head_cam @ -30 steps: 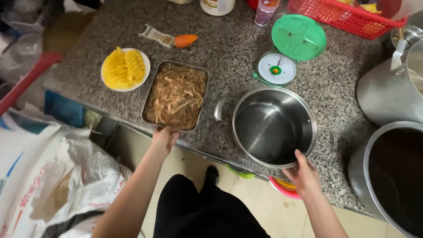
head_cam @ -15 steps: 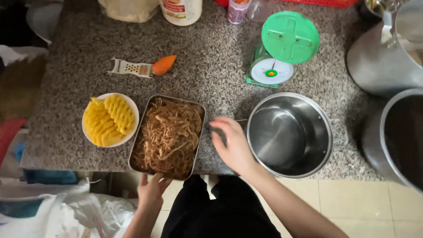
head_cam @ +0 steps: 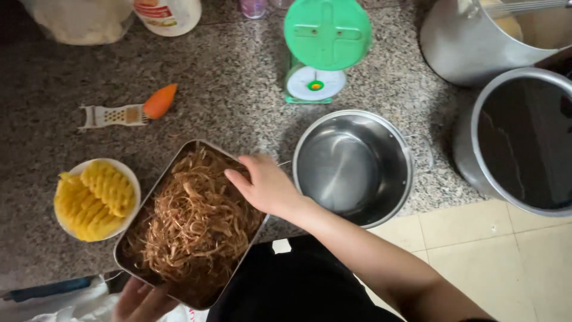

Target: Filling an electric kettle and washing a large metal pot and its lid in a kitchen sink.

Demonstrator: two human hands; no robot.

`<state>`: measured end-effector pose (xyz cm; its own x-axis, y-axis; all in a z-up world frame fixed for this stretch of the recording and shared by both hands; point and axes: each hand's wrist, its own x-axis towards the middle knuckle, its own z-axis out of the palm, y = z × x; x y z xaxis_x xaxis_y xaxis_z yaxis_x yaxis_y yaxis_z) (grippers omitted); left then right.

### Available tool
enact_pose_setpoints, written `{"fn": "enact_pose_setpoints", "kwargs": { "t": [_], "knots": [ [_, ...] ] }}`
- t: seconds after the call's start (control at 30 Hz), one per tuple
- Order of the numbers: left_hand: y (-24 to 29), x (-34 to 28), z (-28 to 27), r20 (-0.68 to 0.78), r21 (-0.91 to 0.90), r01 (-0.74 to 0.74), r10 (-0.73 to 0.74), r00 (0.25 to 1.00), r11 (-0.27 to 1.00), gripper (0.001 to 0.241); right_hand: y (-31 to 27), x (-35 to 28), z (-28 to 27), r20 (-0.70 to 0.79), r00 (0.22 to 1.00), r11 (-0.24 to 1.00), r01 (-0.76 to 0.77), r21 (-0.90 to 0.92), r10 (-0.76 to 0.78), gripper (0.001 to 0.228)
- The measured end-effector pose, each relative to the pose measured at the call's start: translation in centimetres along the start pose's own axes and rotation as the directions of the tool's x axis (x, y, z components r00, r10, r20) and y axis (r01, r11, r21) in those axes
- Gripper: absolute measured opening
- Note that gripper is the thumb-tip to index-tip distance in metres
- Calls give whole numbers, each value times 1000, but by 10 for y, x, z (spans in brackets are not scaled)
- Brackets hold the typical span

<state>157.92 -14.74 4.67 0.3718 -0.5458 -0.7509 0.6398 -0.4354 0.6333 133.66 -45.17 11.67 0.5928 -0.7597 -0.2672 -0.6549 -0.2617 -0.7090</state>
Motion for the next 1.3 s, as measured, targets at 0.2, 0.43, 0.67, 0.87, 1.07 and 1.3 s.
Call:
{"fn": "enact_pose_setpoints", "kwargs": {
  "t": [0.2, 0.43, 0.67, 0.87, 1.07, 1.3],
  "knots": [
    [87, -24, 148, 40, 564, -16, -7, 999, 825, 37, 52, -97, -80, -362, 926, 992, -76, 106, 109, 62],
    [25, 46, 289, 450, 735, -373, 4, 893, 566, 36, 163, -151, -126, -398, 742, 841, -452, 298, 540, 64],
    [30, 51, 342, 420, 671, -279, -42, 907, 687, 35, 197, -156, -144, -393, 664, 766, -486, 420, 636, 60],
    [43, 47, 345, 419, 702, -232, -128, 899, 673, 33, 194, -152, -141, -397, 653, 752, -450, 481, 645, 57],
    [39, 49, 340, 463, 641, -236, -123, 878, 731, 36, 179, -152, -139, -389, 650, 723, -382, 576, 653, 54],
    [35, 50, 333, 450, 608, -178, -152, 880, 774, 72, 199, -156, -143, -395, 632, 705, -364, 609, 667, 50]
  ]
}}
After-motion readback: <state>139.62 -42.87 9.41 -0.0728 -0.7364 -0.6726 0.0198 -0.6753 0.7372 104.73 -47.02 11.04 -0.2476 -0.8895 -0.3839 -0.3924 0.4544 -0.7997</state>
